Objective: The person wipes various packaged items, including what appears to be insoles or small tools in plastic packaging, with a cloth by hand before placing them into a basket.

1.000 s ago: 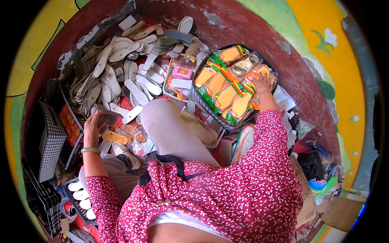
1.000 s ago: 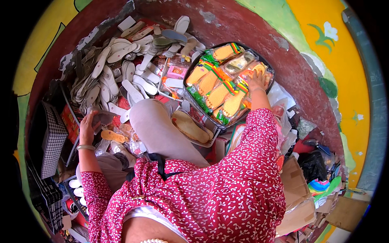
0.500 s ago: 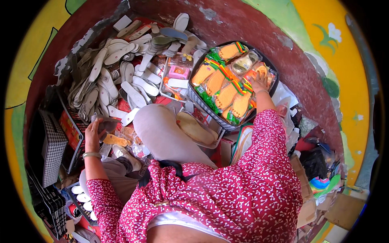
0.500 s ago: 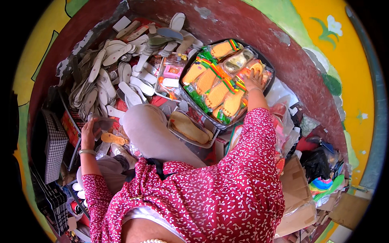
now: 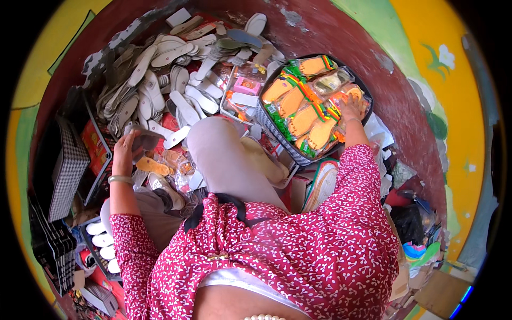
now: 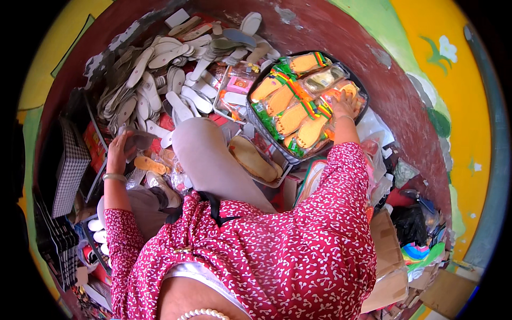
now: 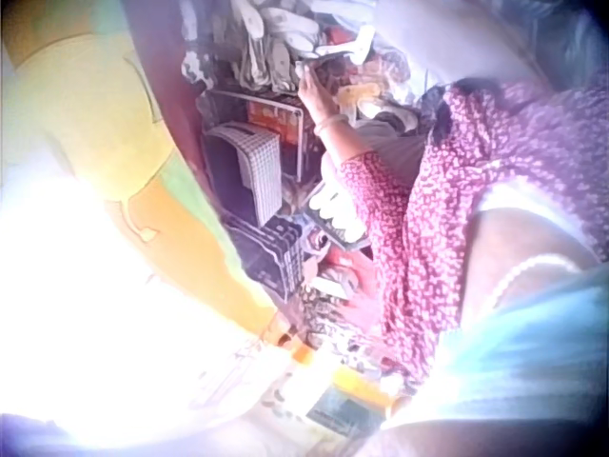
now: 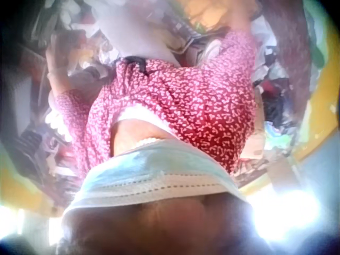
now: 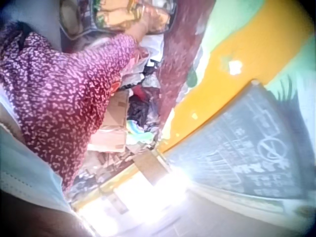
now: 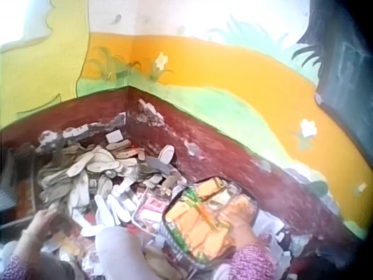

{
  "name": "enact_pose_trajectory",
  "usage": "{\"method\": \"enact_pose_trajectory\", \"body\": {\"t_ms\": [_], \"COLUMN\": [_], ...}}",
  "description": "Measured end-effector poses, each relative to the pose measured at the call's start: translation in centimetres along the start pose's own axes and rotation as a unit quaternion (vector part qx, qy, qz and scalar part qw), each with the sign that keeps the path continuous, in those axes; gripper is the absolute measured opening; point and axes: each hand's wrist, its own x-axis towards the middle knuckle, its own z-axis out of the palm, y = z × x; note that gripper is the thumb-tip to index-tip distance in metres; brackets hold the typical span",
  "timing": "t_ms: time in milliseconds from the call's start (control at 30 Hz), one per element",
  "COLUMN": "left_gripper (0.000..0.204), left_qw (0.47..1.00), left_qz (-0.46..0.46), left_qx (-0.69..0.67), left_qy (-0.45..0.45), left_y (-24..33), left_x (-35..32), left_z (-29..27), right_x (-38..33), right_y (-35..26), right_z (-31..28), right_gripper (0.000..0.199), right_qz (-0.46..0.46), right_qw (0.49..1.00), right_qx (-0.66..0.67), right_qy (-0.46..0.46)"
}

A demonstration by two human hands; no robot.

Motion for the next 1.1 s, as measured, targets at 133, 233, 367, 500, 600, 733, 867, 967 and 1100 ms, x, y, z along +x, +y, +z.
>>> {"method": "enact_pose_trajectory", "body": {"t_ms": [133,233,367,500,600,733,867,967,1100], "left_gripper": [0.034,0.031,0.033,0.042,0.052,0.057,0.047,0.038,0.027], "left_qw": [0.996,0.99,0.965,0.966,0.98,0.966,0.976,0.985,0.945], "left_qz": [0.031,0.122,0.071,0.097,0.118,0.187,0.218,0.155,0.216], "left_qx": [-0.088,-0.073,-0.25,-0.238,-0.161,-0.173,0.02,0.063,0.162], "left_qy": [-0.003,-0.013,0.028,0.036,0.027,-0.033,0.007,0.043,0.187], "left_y": [0.7,0.0,1.5,1.1,2.3,1.7,0.2,1.8,2.1], "left_x": [-0.5,0.4,-0.7,-0.7,-2.4,-3.1,-3.2,-4.6,-4.0], "left_z": [0.0,-0.9,-0.7,-2.2,-2.3,-2.8,-4.5,-4.2,-5.1], "right_x": [1.1,1.1,-7.6,-26.5,-34.6,-41.8,-43.4,-42.1,-39.3], "right_y": [-0.9,-5.0,-17.0,-30.2,-36.7,-40.8,-41.0,-41.0,-40.5], "right_z": [-1.2,-2.5,-7.3,-9.8,-6.5,-1.8,1.3,2.1,0.8], "right_gripper": [0.064,0.059,0.045,0.048,0.082,0.1,0.084,0.058,0.024], "right_qz": [-0.076,-0.188,-0.443,-0.576,-0.725,-0.696,-0.628,-0.536,-0.421], "right_qw": [0.991,0.967,0.834,0.72,0.614,0.602,0.549,0.51,0.501], "right_qx": [-0.036,0.027,0.255,0.381,0.294,0.363,0.454,0.498,0.487], "right_qy": [0.107,0.172,0.207,-0.067,-0.102,-0.146,-0.312,-0.452,-0.578]}}
